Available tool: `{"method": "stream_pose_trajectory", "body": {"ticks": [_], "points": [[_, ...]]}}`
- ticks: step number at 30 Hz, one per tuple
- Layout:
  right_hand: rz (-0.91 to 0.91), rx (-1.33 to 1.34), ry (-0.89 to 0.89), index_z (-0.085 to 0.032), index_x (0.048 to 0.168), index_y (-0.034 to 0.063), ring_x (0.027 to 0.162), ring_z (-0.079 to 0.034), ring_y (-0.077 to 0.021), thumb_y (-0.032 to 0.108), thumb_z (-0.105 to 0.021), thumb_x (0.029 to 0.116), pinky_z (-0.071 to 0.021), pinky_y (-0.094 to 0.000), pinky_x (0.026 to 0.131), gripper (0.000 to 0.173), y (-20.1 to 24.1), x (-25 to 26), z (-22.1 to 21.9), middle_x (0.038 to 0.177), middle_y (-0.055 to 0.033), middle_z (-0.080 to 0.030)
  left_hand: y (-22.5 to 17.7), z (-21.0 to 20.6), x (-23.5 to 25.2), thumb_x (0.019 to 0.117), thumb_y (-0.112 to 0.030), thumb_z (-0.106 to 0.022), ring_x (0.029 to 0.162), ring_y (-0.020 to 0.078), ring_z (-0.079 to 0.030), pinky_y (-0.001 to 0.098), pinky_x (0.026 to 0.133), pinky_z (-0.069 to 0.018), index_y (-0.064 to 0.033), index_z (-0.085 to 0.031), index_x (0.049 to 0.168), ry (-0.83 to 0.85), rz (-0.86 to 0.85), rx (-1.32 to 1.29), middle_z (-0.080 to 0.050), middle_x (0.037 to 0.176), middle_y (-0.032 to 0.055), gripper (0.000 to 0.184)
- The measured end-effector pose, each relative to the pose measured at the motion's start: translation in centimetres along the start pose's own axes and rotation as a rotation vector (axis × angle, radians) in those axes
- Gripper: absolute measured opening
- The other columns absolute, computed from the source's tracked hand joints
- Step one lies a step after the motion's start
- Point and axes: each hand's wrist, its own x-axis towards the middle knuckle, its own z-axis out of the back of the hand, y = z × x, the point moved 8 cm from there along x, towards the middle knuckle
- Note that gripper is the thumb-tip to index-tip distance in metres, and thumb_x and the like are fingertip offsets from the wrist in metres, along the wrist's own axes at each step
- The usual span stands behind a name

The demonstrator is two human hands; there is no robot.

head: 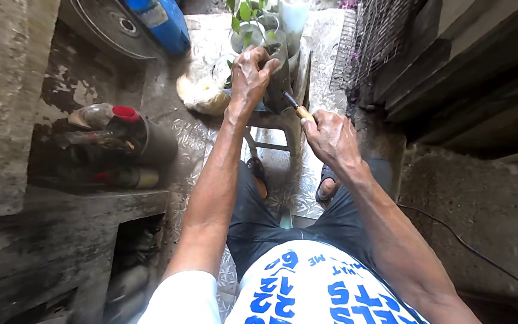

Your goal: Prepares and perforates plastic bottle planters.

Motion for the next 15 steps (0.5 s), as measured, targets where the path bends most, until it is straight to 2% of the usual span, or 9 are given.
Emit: {"method": "stream_pose_trajectory", "body": {"ticks": [3, 12, 15], "points": [[0.005, -0.024, -0.023, -0.063, 0.087, 0.0082, 0.079, -0.068, -0.0351, 0.042, -0.041, 0.1058, -0.0484, -0.0556, 0.064, 0.045, 0.1, -0.1, -0.2, 0.077, -0.0140, -0.065, 0.0, -0.1, 0.0, 0.0994, -0.033, -0.063, 0.097, 0.0183, -0.066, 0.0366, 0.093, -0.0495, -0.0044, -0.073, 0.100, 0.007, 0.003, -0.003, -0.070, 0.100, 0.0104, 0.030], [0.003, -0.126, 0.024, -0.063, 0.087, 0.0067, 0.087, -0.069, -0.0363, 0.041, -0.041, 0.1055, -0.0476, -0.0558, 0.068, 0.045, 1.5, 0.7, 0.6, 0.083, -0.0162, -0.067, 0.2, -0.2, 0.1, 0.0984, -0.033, -0.064, 0.095, 0.0168, -0.065, 0.0365, 0.092, -0.0492, -0.0042, -0.072, 0.098, 0.029, 0.013, -0.046, -0.069, 0.099, 0.0092, 0.030], [-0.004, -0.141, 0.034, -0.065, 0.090, 0.0059, 0.090, -0.070, -0.0377, 0.042, -0.040, 0.1060, -0.0496, -0.0568, 0.070, 0.046, 1.7, 0.8, 0.4, 0.087, -0.0176, -0.069, 0.1, -0.2, 0.2, 0.0986, -0.032, -0.064, 0.096, 0.0167, -0.066, 0.0356, 0.092, -0.0502, -0.0034, -0.073, 0.099, 0.021, -0.002, -0.057, -0.070, 0.101, 0.0100, 0.030]]}}
